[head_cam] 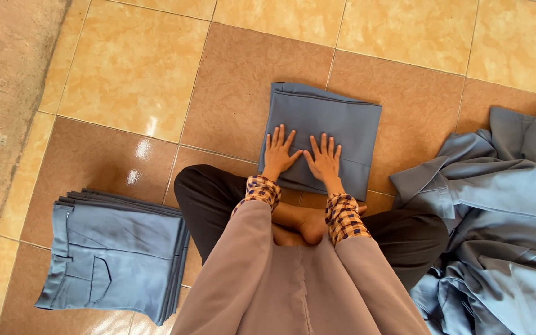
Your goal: The person sits on a tiled floor and folds gray trousers by hand. They unfold each pair, align the legs, fold the pants in half lengthwise, then fold them into a compact rectangle, and place the finished item onto a growing stack to the left.
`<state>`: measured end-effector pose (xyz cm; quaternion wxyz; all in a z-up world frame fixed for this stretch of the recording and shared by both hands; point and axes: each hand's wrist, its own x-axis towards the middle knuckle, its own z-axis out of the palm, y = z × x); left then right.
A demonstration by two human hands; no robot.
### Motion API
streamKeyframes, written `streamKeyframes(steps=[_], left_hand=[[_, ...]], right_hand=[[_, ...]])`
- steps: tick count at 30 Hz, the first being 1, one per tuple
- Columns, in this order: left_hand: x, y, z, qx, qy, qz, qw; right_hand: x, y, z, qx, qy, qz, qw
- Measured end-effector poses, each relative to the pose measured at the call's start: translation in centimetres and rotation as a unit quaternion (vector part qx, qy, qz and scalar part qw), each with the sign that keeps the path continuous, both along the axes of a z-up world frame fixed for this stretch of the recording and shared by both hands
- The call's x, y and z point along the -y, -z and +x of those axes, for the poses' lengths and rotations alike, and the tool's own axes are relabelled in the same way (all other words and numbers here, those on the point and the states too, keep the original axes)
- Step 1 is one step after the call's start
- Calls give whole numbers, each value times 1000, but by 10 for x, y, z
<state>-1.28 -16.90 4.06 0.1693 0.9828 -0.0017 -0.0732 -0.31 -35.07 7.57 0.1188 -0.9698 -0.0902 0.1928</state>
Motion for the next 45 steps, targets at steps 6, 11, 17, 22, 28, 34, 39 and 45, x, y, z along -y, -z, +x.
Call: streamKeyframes(steps=[6,11,17,22,28,34,39,45], left_hand=[[-34,-18,-16,24,-83,-12,996],[-40,-18,-16,14,-97,-6,995],[-36,11,-13,64,-101,22,993],[-1,1,-33,136,-147,-242,949],[53,-19,-11,-119,-292,-491,812],[108,-21,98,-250,-361,-797,415],[67,-114,79,-245,-344,-782,458],[-8,-215,51,-234,-328,-755,517]], right_hand=[[46,-10,-1,40,101,-43,993],[74,-29,-12,54,179,-14,982],[138,46,-16,65,321,82,942],[167,63,6,119,284,151,940],[96,-103,11,-78,259,463,844],[50,-197,-8,70,-75,333,937],[42,-258,-8,299,-203,139,922],[56,-129,12,404,-215,24,889]])
